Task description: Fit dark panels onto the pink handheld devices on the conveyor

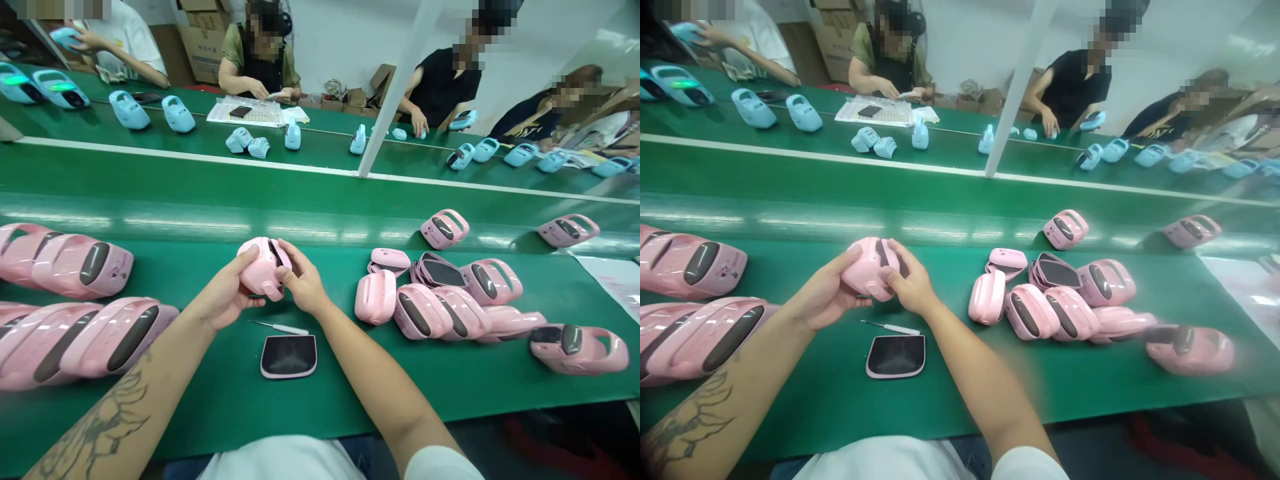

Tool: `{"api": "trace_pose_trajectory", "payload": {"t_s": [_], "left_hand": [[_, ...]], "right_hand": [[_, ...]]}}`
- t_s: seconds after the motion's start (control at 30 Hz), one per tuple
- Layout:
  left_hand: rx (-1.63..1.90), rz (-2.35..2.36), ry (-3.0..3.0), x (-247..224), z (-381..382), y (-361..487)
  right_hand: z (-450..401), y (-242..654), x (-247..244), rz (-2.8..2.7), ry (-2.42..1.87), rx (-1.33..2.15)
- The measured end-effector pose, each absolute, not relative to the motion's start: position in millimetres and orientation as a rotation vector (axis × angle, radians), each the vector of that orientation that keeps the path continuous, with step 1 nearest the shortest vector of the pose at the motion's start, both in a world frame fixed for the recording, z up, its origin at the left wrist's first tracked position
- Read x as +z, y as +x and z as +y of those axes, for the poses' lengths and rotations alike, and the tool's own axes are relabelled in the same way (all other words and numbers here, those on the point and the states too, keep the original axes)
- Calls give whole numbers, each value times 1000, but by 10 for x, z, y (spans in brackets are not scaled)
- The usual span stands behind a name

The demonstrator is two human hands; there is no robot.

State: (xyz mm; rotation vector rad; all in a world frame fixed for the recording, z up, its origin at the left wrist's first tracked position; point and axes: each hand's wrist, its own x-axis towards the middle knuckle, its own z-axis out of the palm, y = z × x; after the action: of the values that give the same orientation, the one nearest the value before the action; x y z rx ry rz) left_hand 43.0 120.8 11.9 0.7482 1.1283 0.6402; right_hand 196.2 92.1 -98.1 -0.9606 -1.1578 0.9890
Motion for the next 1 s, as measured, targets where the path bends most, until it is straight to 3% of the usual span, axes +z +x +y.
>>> {"api": "trace_pose_trajectory", "payload": {"t_s": [0.17,0.37,0.63,1.0], "left_hand": [[660,1151,783,161,1182,444],[760,1092,783,77,1193,389],[779,1092,804,-390,1249,188],[786,1713,1702,-522,1139,-258]], "right_hand": [[900,1916,-940,-1189,-1045,797],[1001,1969,-929,-730,-987,889],[1082,2214,-871,-327,-725,1128],[1016,2139,-788,-178,-705,1262]]}}
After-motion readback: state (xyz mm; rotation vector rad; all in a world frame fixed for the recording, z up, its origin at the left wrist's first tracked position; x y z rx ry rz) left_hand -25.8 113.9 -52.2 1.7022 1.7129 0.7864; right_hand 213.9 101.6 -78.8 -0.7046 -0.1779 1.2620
